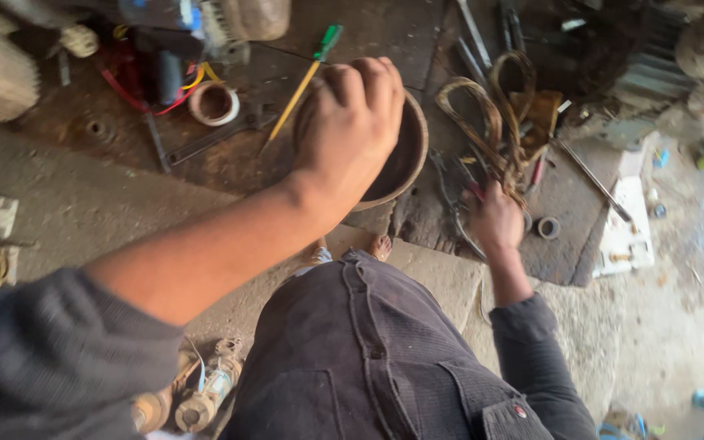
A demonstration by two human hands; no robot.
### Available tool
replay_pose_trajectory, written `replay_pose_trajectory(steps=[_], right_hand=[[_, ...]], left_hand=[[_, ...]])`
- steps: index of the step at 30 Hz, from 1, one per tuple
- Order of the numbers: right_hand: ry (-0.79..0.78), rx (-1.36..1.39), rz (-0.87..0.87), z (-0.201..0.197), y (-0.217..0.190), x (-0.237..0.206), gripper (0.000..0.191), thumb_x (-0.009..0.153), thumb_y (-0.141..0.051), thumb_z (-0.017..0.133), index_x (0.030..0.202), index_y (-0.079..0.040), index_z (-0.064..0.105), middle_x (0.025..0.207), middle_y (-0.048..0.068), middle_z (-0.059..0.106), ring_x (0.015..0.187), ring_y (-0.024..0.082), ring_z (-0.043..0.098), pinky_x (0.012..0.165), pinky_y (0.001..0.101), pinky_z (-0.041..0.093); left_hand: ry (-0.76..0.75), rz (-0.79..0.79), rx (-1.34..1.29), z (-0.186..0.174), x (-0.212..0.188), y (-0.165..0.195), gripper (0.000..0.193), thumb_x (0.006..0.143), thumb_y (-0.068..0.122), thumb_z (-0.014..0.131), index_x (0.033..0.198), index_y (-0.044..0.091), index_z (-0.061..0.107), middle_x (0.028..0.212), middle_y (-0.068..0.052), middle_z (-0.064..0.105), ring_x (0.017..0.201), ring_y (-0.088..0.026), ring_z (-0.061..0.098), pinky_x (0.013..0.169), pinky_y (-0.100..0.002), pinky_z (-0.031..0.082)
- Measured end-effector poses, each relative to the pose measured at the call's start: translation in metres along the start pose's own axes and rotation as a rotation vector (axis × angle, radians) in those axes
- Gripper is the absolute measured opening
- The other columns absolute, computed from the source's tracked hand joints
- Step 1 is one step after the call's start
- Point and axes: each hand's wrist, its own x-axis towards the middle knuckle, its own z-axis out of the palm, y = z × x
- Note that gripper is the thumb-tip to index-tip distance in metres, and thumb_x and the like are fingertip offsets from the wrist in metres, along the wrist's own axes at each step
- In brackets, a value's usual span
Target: The person removes coiled copper wire from a cylindrical container using pliers. They pull out sections of wire, cut them, and place them on the workbench. The person repeats this process, gradually emptying the container of wire.
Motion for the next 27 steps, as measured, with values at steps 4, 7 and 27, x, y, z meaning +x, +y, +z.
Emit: replay_pose_trajectory(steps=[4, 7, 27], right_hand=[[0.127, 0.127, -0.12, -0.011, 0.012, -0.01, 0.036, 0.102, -0.041, 0.071, 0.09, -0.009, 0.06, 0.075, 0.015, 0.065, 0.069, 0.036, 0.065, 0.061, 0.0483, 0.051], [0.129, 0.257, -0.079, -0.016, 0.029, -0.022, 0.031, 0.104, -0.035, 0.07, 0.093, -0.007, 0.063, 0.073, 0.013, 0.062, 0.062, 0.029, 0.062, 0.06, 0.0431, 0.05], [-1.168, 0.346, -0.02, -0.188, -0.032, -0.021, 0.057, 0.101, -0.028, 0.063, 0.155, -0.018, 0.05, 0.111, 0.024, 0.063, 0.083, 0.027, 0.055, 0.08, 0.042, 0.056]], left_hand=[[0.044, 0.018, 0.025, 0.007, 0.008, -0.001, 0.055, 0.088, 0.02, 0.061, 0.136, -0.006, 0.057, 0.118, -0.025, 0.067, 0.1, -0.043, 0.068, 0.076, -0.051, 0.057], [-0.065, 0.093, -0.005, 0.005, 0.02, -0.005, 0.057, 0.084, 0.018, 0.061, 0.136, -0.007, 0.056, 0.111, -0.025, 0.069, 0.092, -0.045, 0.071, 0.067, -0.052, 0.058], [-0.135, 0.034, -1.232, -0.002, -0.026, -0.073, 0.024, 0.078, 0.026, 0.082, 0.089, 0.004, 0.08, 0.158, -0.025, 0.032, 0.133, -0.045, 0.045, 0.115, -0.05, 0.035]])
